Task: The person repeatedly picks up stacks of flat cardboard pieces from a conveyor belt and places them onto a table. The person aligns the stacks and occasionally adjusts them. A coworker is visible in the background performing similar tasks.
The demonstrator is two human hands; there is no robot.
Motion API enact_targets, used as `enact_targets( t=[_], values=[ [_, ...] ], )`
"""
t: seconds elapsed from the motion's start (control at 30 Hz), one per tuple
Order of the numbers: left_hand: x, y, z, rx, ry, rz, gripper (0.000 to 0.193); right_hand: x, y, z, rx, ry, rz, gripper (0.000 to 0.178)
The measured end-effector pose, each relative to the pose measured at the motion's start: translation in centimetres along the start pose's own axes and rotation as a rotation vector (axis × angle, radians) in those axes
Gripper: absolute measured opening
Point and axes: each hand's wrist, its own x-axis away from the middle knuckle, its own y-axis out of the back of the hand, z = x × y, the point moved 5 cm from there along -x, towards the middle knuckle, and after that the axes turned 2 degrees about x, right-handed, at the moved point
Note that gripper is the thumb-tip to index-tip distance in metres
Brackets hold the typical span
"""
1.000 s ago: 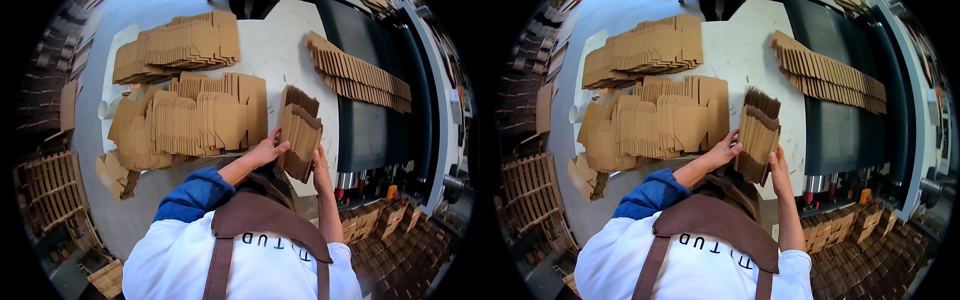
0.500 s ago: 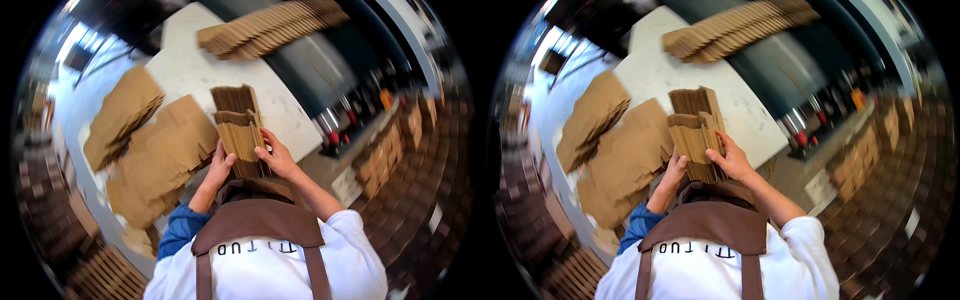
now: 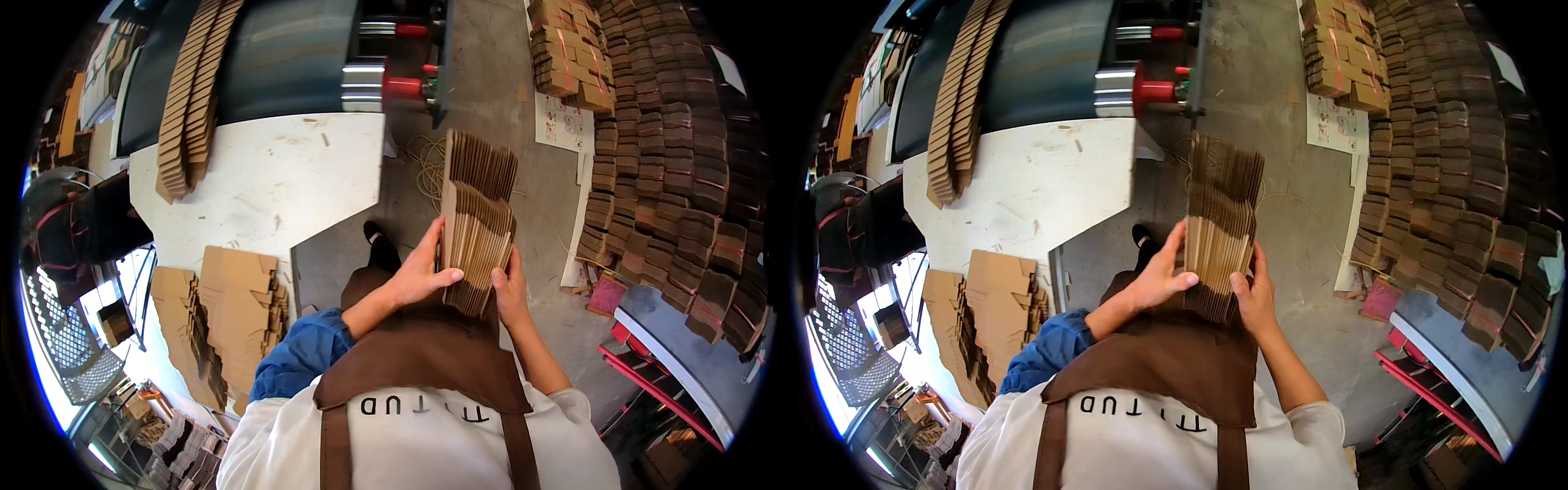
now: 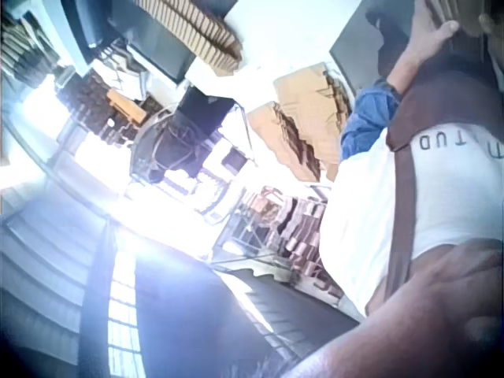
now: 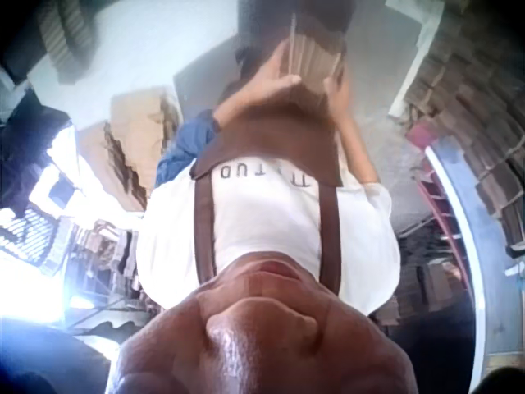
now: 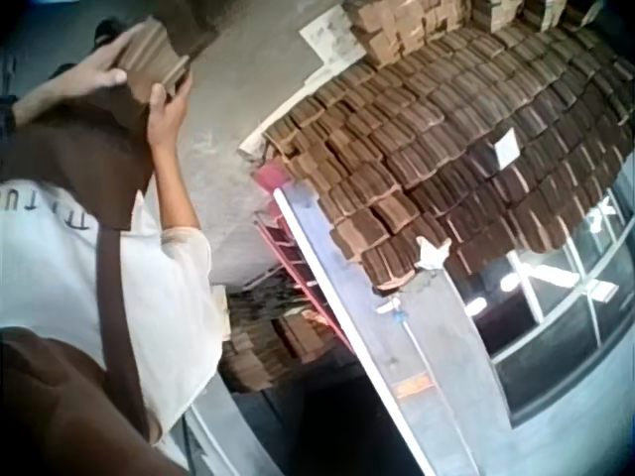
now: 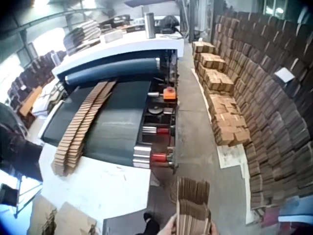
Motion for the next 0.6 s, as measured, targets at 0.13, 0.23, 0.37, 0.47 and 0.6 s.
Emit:
enact_targets(
  t=[0.13,0.23,0.37,0.47,0.6],
  values=[
    [-4.1,-3.1,11.6,0.058,0.226,-0.052,0.102,-2.7,3.5,-7.3,0.034,-0.207,-0.012,0.07],
    [-7.3,-1.9,20.2,0.049,0.328,-0.07,0.099,-6.6,3.7,-15.5,0.027,-0.306,0.028,0.07],
    [-13.8,3.2,30.1,0.044,0.35,-0.09,0.093,-15.1,1.4,-25.4,0.007,-0.326,0.062,0.07],
    [-19.5,8.2,36.6,0.112,0.418,-0.124,0.083,-22.5,-1.1,-33.7,0.055,-0.281,0.046,0.072],
    [-25.8,14.0,43.3,0.251,0.395,-0.175,0.063,-31.7,-4.4,-41.2,0.079,-0.225,0.014,0.076]
  ],
)
